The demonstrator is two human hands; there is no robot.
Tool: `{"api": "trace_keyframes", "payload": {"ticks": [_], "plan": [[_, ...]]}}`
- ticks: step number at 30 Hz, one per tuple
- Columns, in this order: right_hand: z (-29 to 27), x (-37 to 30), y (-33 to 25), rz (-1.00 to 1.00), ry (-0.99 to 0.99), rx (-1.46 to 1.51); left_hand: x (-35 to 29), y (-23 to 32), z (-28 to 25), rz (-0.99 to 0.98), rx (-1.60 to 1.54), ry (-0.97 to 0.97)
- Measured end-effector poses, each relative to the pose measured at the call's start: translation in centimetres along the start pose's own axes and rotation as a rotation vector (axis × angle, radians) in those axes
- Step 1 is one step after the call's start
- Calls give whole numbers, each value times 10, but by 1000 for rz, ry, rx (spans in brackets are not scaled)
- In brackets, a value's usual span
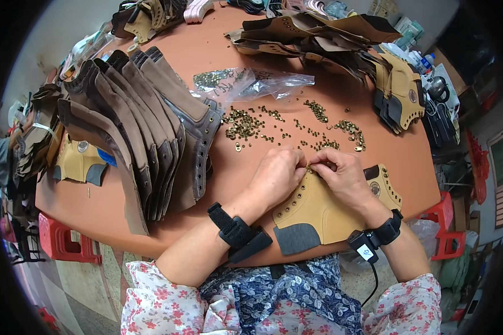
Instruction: Assembling shoe upper parts by manually inserting metal studs into pre-punched holes in leather components.
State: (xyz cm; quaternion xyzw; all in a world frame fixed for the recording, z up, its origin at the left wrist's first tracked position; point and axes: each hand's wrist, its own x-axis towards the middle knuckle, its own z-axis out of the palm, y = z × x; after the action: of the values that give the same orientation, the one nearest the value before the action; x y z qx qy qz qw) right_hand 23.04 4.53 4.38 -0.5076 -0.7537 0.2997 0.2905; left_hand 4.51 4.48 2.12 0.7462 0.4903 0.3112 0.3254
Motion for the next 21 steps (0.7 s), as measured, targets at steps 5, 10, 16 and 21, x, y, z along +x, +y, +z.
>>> {"api": "trace_keyframes", "payload": {"ticks": [5,10,16,21], "plan": [[-1,2,1,107,10,149,-1,1,-1,-8,-9,0],[-3,4,9,99,11,131,0,0,0,-5,0,-3],[-8,11,13,92,53,135,-1,1,-2,-5,20,-2],[-22,17,24,83,133,108,-1,1,-2,5,15,-2]]}}
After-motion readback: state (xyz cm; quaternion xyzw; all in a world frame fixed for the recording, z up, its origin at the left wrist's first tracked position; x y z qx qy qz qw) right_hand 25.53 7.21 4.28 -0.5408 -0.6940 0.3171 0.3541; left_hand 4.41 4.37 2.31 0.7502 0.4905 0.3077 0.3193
